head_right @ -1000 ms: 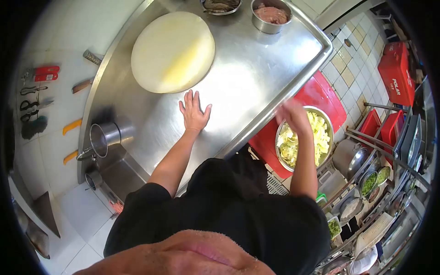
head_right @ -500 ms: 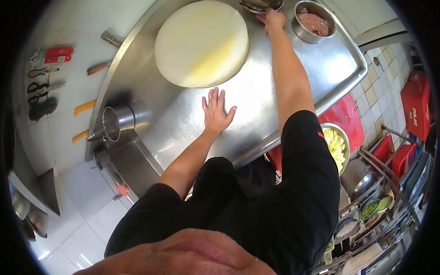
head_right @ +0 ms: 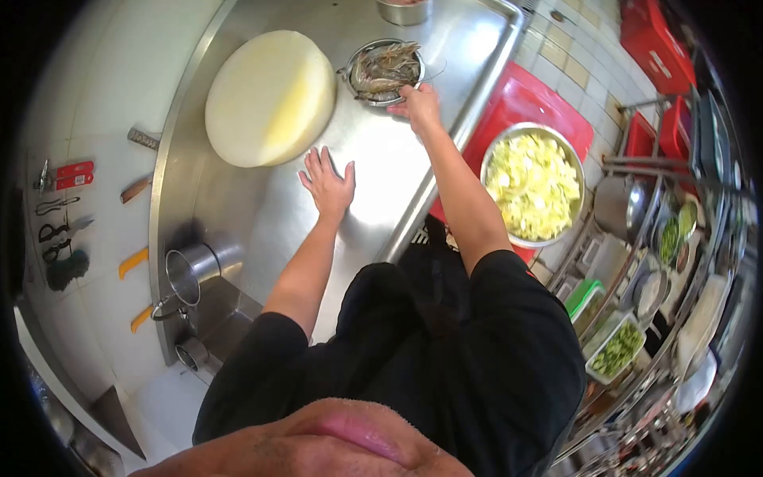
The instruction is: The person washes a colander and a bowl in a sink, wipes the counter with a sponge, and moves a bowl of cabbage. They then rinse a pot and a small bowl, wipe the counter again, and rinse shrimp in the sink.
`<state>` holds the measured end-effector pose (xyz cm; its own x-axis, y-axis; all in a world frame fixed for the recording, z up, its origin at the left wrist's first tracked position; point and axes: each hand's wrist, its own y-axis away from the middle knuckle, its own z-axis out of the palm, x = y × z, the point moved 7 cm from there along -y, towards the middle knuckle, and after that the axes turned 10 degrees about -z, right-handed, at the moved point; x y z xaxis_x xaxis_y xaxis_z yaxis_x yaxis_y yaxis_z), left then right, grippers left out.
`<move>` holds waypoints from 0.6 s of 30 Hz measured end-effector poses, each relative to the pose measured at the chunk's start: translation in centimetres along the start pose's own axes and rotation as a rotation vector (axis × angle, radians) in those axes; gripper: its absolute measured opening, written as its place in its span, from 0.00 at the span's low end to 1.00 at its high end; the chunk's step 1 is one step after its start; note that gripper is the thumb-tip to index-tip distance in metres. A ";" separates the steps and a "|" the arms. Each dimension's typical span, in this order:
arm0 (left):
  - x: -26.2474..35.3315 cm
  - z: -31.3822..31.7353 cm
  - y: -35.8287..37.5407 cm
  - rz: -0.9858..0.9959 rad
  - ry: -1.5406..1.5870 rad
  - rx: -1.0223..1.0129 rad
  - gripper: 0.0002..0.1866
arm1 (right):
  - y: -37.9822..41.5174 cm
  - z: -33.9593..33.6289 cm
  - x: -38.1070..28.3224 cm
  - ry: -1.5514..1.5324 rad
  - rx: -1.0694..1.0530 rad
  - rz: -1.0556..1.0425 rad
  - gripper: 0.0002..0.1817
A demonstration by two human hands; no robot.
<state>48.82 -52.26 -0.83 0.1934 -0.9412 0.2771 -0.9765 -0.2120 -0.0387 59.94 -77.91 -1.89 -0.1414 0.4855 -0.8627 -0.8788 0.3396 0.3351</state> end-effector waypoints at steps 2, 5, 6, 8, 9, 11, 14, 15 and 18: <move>-0.2 -0.1 0.3 0.005 0.006 0.014 0.40 | 4.0 -2.8 0.0 0.043 0.015 0.003 0.09; -0.5 -0.1 0.7 0.054 0.110 0.088 0.37 | 9.8 -5.9 0.0 0.082 0.035 -0.003 0.09; -1.2 0.1 0.6 0.064 0.159 0.123 0.36 | 11.8 -6.5 0.1 0.096 0.026 -0.001 0.09; -3.9 2.2 -1.1 -0.008 0.430 0.041 0.35 | 15.2 -7.1 0.3 0.107 -0.004 0.001 0.10; -4.0 1.1 -0.9 0.007 0.569 0.042 0.35 | 16.8 -7.2 0.4 0.107 -0.026 0.004 0.10; -3.6 -3.7 0.6 0.024 0.842 0.053 0.35 | 20.5 -6.8 0.9 0.111 -0.044 0.036 0.11; 0.0 -11.4 6.0 0.379 0.534 0.157 0.40 | 24.9 -5.2 2.7 0.155 -0.120 0.103 0.11; 0.6 -12.3 7.7 0.468 0.440 0.128 0.41 | 26.2 -4.6 3.7 0.176 -0.153 0.130 0.12; -1.0 -11.0 11.0 0.397 0.341 -0.141 0.50 | 30.8 -1.3 5.1 0.216 -0.278 0.134 0.12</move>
<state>36.89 -50.78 9.07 -0.2125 -0.7977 0.5644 -0.9759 0.2021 -0.0818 31.58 -66.05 3.52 -0.3307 0.3194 -0.8880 -0.9318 0.0383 0.3608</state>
